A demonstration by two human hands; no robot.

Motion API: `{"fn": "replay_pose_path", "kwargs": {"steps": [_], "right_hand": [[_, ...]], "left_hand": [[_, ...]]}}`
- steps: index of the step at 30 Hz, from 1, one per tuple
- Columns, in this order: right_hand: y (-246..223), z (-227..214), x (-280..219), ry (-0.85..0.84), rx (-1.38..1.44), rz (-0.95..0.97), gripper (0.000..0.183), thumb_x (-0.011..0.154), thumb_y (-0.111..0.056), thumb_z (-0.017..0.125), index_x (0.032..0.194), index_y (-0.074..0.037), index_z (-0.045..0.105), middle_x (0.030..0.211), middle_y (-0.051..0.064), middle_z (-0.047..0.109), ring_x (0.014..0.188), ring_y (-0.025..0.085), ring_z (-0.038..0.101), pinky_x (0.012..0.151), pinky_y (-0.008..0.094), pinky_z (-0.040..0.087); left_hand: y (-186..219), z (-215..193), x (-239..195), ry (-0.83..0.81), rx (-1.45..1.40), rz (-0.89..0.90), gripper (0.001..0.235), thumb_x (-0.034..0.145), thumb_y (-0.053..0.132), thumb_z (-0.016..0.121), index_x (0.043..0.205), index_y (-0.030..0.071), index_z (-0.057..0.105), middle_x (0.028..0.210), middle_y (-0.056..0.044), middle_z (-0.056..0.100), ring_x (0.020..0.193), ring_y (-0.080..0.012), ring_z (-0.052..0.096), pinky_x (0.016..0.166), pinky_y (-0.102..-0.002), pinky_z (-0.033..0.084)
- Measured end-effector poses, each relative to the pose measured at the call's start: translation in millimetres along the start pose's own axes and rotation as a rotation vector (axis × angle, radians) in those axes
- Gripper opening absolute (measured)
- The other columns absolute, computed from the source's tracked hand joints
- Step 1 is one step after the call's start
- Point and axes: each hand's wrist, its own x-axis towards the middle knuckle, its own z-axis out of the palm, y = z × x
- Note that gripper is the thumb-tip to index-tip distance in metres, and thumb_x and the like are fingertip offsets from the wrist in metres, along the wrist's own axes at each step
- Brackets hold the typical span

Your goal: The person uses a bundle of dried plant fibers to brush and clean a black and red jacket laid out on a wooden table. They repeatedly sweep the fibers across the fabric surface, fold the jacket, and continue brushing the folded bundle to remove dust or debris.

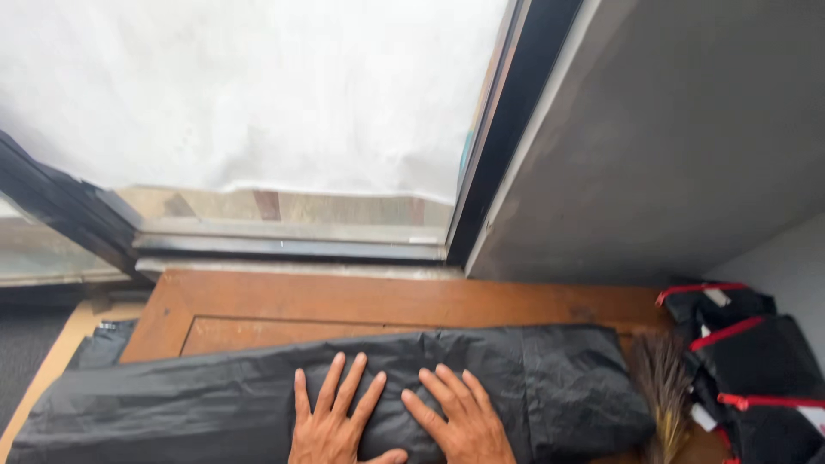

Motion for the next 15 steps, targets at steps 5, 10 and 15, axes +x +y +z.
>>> {"fn": "replay_pose_path", "kwargs": {"steps": [5, 10, 15], "right_hand": [[-1, 16, -2, -0.035, -0.032, 0.075, 0.056, 0.096, -0.065, 0.044, 0.141, -0.033, 0.048, 0.141, 0.001, 0.046, 0.131, 0.024, 0.04, 0.101, 0.048, 0.033], [0, 46, 7, 0.222, -0.028, 0.246, 0.035, 0.091, -0.06, 0.049, 0.112, -0.041, 0.07, 0.122, -0.01, 0.064, 0.112, 0.016, 0.059, 0.092, 0.045, 0.041], [14, 76, 19, 0.159, 0.065, 0.601, 0.023, 0.076, -0.056, 0.064, 0.091, -0.043, 0.076, 0.098, -0.015, 0.072, 0.098, 0.008, 0.067, 0.086, 0.034, 0.047]], "left_hand": [[-7, 29, 4, 0.07, 0.12, -0.107, 0.059, 0.081, 0.077, 0.034, 0.126, 0.044, 0.054, 0.135, 0.009, 0.052, 0.125, -0.0155, 0.048, 0.098, -0.059, 0.036], [-28, 37, 57, -0.088, -0.203, -0.276, 0.044, 0.082, 0.058, 0.058, 0.103, 0.02, 0.068, 0.115, -0.003, 0.058, 0.105, -0.0221, 0.057, 0.103, -0.063, 0.027], [-40, 74, 55, -0.082, -0.253, -0.374, 0.034, 0.082, 0.051, 0.061, 0.096, 0.021, 0.069, 0.093, 0.0, 0.062, 0.087, -0.0274, 0.058, 0.081, -0.042, 0.044]]}}
